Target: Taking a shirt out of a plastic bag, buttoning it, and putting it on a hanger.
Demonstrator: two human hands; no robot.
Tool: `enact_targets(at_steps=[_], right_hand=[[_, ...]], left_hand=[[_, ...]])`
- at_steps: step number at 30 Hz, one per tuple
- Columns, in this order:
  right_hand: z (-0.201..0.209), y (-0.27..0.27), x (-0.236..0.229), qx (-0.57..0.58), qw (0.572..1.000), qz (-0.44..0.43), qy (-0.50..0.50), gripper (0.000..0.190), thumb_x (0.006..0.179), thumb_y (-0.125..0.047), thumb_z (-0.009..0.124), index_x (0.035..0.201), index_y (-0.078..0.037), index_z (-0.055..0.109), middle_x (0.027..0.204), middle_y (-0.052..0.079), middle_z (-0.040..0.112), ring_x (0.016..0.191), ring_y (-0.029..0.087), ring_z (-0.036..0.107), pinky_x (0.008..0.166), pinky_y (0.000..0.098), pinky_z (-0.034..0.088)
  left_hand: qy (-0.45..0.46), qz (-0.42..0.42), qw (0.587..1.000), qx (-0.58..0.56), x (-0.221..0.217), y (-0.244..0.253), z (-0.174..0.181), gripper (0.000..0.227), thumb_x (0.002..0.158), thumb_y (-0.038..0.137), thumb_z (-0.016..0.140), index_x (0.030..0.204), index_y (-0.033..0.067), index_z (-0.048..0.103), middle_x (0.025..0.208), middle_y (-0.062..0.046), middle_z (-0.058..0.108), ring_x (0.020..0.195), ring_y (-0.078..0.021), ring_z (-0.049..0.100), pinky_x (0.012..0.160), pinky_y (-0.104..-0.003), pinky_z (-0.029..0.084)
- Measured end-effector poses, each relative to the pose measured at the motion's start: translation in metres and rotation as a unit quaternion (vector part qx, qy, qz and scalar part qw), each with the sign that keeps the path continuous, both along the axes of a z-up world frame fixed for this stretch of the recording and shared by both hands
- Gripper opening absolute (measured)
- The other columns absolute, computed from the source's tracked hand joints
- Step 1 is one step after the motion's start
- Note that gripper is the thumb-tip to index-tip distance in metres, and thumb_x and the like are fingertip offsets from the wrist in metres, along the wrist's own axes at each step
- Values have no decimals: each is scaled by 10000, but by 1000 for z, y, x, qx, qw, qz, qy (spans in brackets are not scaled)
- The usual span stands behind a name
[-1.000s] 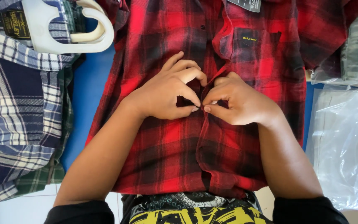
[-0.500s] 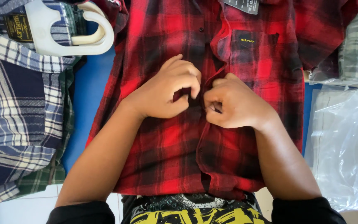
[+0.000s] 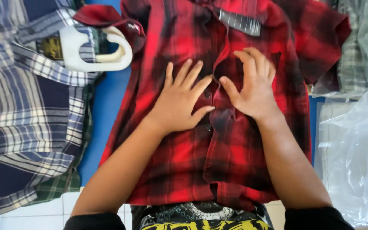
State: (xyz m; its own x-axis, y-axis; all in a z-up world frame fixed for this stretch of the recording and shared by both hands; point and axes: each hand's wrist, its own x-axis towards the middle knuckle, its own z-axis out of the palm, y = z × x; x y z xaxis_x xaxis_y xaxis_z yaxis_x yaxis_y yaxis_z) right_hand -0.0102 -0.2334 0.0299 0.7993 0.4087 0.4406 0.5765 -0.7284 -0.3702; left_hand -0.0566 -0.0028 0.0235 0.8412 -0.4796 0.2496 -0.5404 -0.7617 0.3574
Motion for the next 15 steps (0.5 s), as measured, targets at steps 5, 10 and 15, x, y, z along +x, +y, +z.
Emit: enact_targets(at_steps=[5,10,15], right_hand=[[14,9,-16,-219,946,-66,231,679,1075,-525,412,1621,-140,292,1660,233,237,1544,409,175,1233,591,125],[28,5,-47,-306,921,-88,223,722,1006,-655,407,1569,-205,387,1555,163,391,1430,380,379,1105,583,323],[36,-3,-65,-339,902,-107,245,639,955,-719,443,1421,-288,515,1319,62,534,1261,337,538,989,538,450]], left_hand=[[49,16,998,27,-18,-4,1,732,952,561,592,1534,144,440,1621,-208,337,1520,-438,259,1181,-731,130],[28,48,998,42,-49,-14,-4,678,948,603,553,1451,153,502,1492,-154,459,1419,-386,395,1136,-701,257],[42,93,993,57,-78,-31,9,625,984,612,471,1342,106,553,1358,-147,547,1315,-379,492,1052,-687,358]])
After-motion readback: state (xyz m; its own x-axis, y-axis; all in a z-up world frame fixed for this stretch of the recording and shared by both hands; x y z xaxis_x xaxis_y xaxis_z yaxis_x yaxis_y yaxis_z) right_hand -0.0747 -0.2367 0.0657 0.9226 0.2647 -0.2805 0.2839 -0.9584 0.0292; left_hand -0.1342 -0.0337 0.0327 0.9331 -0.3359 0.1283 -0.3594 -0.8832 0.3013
